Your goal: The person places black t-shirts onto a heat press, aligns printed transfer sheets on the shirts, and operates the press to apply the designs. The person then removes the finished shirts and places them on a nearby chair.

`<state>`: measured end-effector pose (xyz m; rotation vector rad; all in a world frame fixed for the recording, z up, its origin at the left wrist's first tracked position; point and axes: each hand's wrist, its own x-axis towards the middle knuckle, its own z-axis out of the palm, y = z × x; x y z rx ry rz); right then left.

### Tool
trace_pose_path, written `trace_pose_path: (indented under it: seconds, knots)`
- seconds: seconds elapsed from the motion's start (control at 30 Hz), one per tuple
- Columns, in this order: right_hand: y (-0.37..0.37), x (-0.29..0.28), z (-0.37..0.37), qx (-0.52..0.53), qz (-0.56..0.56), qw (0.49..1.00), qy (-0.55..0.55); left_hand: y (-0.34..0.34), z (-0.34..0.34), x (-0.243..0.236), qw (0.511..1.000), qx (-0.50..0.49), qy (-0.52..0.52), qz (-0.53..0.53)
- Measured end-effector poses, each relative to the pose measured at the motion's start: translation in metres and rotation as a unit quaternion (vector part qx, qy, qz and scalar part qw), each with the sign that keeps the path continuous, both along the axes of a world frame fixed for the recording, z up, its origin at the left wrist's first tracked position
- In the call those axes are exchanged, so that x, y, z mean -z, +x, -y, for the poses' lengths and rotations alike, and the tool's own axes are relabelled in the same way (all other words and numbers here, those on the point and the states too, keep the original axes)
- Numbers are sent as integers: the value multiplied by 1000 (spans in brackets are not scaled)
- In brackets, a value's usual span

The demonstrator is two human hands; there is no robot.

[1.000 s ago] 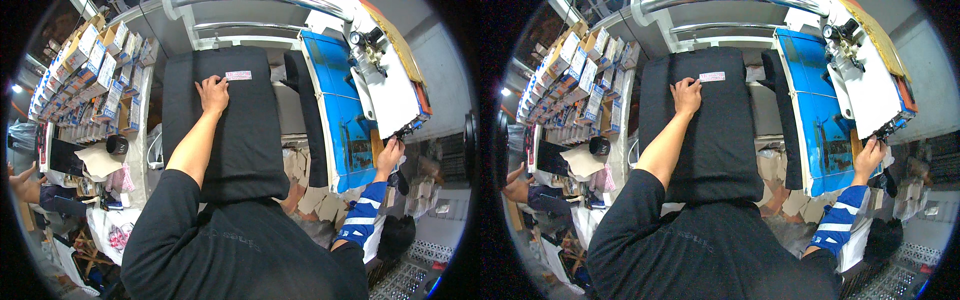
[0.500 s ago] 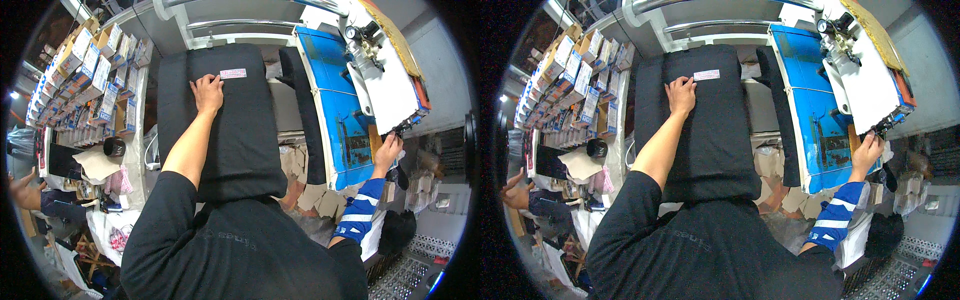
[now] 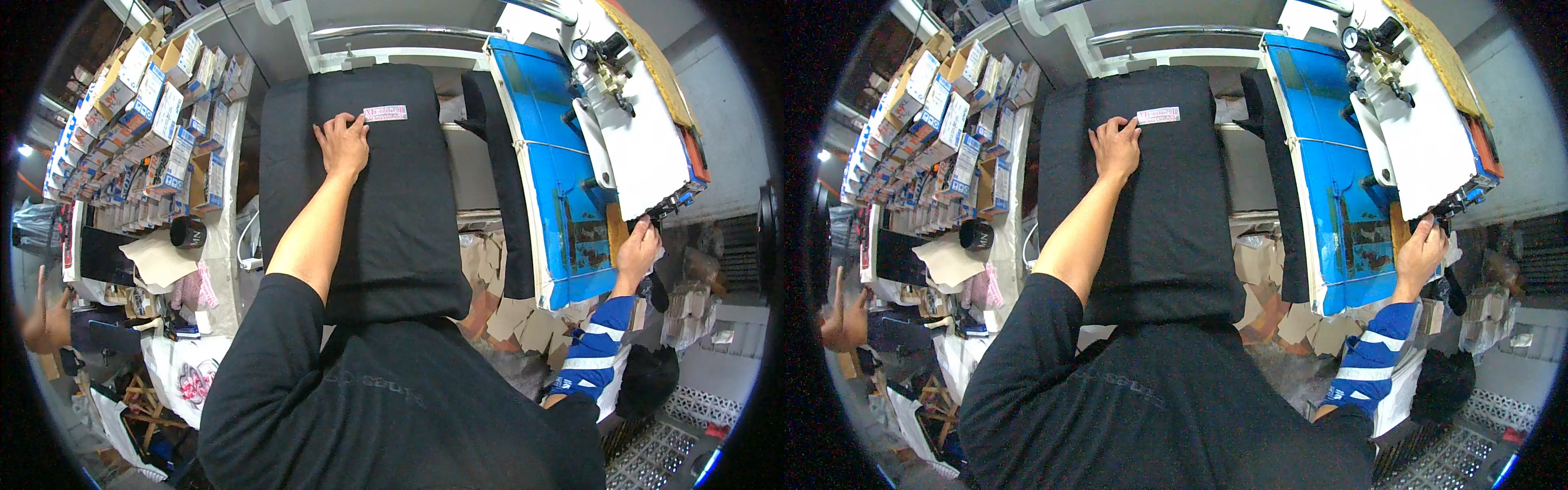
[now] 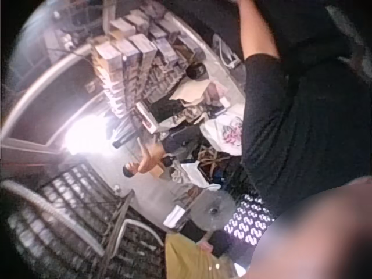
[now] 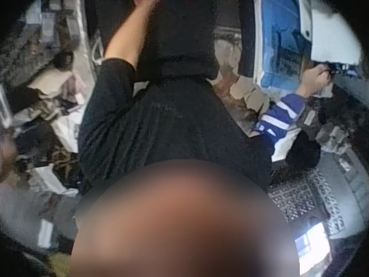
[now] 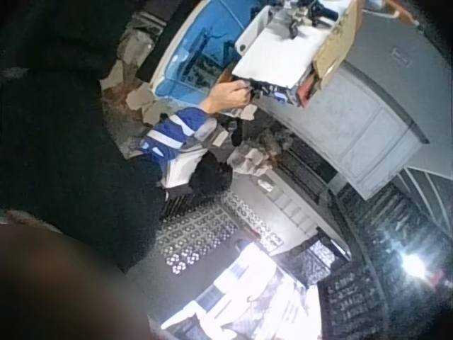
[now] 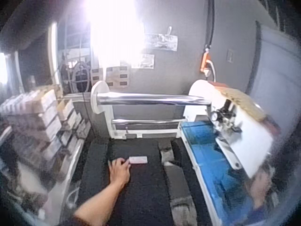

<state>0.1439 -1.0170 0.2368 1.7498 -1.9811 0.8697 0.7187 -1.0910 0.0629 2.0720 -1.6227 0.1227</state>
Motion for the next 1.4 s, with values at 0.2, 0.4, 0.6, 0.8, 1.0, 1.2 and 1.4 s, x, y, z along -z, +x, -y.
trace_pose_path:
  seconds: [0.2,0.4,0.6,0.8,1.0,1.2,1.4]
  knots:
    - [16,-22,-19,-17,-36,999,24,-14,1,-10,1000,5,-5,-12]
    - [82,-44,-60,-93,-46,994,-39,-28,-13,-25,1000,7,-17,-19]
    - [132,-33,-78,-186,-23,982,3,-10,-4,-3,997,28,-47,-58]
    - [153,-35,-95,-195,131,967,-101,2,-4,8,987,17,-124,-98]
    - [138,-63,-42,-156,313,931,-101,48,-58,-56,933,2,-308,-187]
    - [180,-64,-48,-166,325,912,-186,185,-252,-23,966,-47,-181,-177]
    - [248,-51,-79,-175,254,933,-185,222,-389,66,937,-223,-14,-269]
